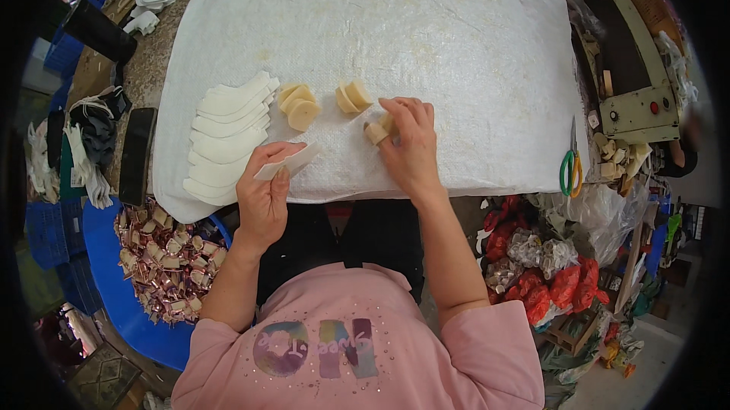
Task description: Manually attaching and folding internal stiffener components into shoe upper sections.
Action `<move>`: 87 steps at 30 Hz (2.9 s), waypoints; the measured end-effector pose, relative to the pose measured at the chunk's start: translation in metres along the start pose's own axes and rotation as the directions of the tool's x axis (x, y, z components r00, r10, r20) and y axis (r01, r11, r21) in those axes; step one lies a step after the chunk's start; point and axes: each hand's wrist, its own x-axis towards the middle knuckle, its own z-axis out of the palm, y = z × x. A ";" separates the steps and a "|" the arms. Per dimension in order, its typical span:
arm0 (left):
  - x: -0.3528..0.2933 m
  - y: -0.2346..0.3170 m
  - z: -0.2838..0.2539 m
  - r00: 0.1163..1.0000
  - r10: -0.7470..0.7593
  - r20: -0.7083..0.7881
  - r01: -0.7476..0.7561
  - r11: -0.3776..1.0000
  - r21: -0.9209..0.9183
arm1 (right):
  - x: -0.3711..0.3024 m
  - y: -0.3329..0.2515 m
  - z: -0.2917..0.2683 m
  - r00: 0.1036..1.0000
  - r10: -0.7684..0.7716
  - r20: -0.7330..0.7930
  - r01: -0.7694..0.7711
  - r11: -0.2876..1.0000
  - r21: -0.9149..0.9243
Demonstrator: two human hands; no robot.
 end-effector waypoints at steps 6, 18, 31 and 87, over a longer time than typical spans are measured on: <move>0.001 0.003 -0.002 1.000 -0.003 -0.012 0.004 0.999 0.043 | -0.008 -0.011 -0.008 0.988 -0.148 0.049 0.156 0.943 -0.295; 0.033 -0.022 -0.042 0.745 -0.662 -0.074 0.196 0.324 -0.925 | -0.005 0.000 -0.027 0.981 -0.088 0.170 0.116 0.980 -0.161; 0.022 -0.045 -0.066 0.980 -0.198 0.009 -0.060 -0.340 -0.938 | -0.016 -0.011 -0.021 0.996 0.087 -0.028 -0.064 0.878 0.474; -0.032 0.056 0.021 0.932 -0.358 0.058 0.287 0.629 -0.723 | -0.032 -0.079 0.011 0.815 -0.400 -0.420 0.540 0.785 0.302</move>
